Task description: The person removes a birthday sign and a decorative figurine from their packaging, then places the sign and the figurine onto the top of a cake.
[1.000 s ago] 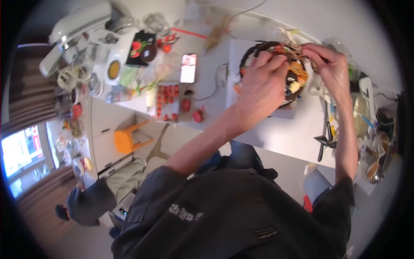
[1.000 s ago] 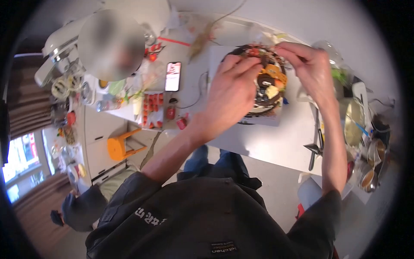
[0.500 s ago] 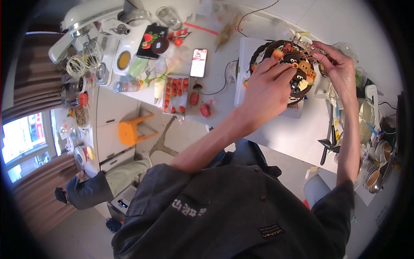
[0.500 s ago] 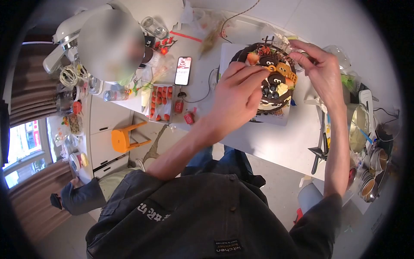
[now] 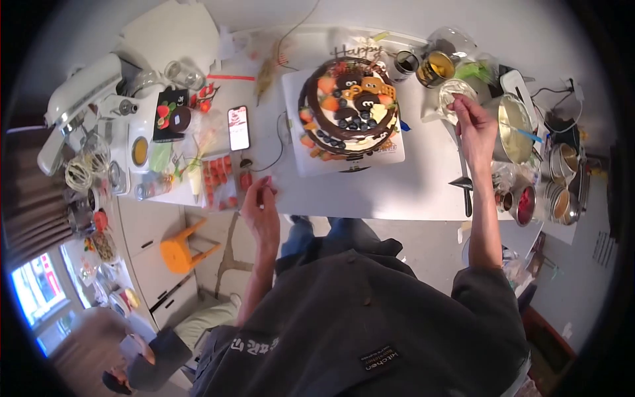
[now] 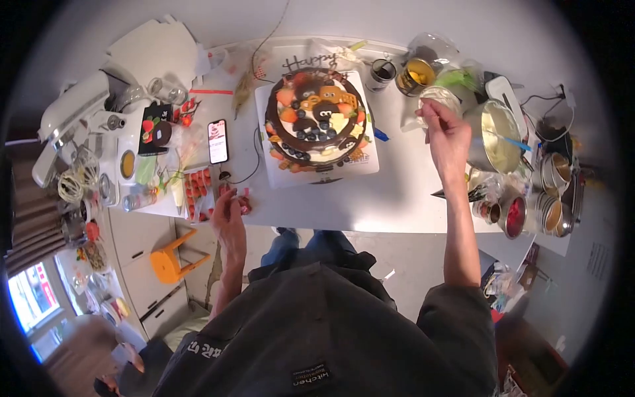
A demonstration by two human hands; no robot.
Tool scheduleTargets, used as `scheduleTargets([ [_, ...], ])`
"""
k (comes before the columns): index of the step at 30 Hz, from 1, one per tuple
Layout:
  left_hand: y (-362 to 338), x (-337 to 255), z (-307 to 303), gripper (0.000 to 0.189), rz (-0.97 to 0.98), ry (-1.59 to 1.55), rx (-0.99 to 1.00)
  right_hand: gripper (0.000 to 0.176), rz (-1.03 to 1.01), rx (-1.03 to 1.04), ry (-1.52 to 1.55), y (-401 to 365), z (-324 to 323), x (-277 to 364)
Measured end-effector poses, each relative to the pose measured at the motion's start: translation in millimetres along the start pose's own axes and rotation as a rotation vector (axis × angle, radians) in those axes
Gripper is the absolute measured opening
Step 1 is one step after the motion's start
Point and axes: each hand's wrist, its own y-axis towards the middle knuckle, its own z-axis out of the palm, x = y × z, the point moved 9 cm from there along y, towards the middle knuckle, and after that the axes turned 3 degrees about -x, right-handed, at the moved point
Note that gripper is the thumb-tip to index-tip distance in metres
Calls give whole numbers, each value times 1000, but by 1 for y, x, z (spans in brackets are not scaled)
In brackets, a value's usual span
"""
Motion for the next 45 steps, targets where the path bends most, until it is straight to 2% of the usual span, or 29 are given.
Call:
scheduleTargets([
  [4,-14,25,14,28,-173,-136,100,29,65,31,-63,-31,-8,-23],
  [7,-25,39,23,31,-225,-173,159,31,148,83,-117,-65,-11,-48],
  [15,-54,50,30,29,-229,-124,324,29,290,217,-227,-214,-21,-124],
  [22,-111,107,-1,26,-280,-173,351,24,224,525,-474,-351,-16,-136],
  [25,-143,136,-17,19,-341,-184,366,22,210,537,-483,-389,-32,-143],
  [26,-151,145,-20,19,-362,-196,372,21,262,518,-550,-397,-44,-150],
  [29,-172,168,-27,33,-288,40,462,21,409,430,-679,-422,-90,-152],
  [32,-191,164,-18,43,-182,191,491,24,443,224,-463,-444,-133,-149],
  [36,-226,133,42,40,97,341,650,25,462,235,-466,-490,-186,-184],
  [40,-302,88,145,34,313,353,927,22,469,20,-450,-556,-253,-195],
  [41,-323,82,173,32,412,329,972,21,563,11,-472,-569,-272,-194],
  [42,-347,89,204,33,360,314,1086,19,673,1,-478,-588,-299,-193],
  [43,-373,91,232,35,382,434,1140,19,706,-123,-520,-615,-327,-210],
  [45,-431,106,289,30,449,426,1256,20,712,-365,-506,-677,-391,-239],
])
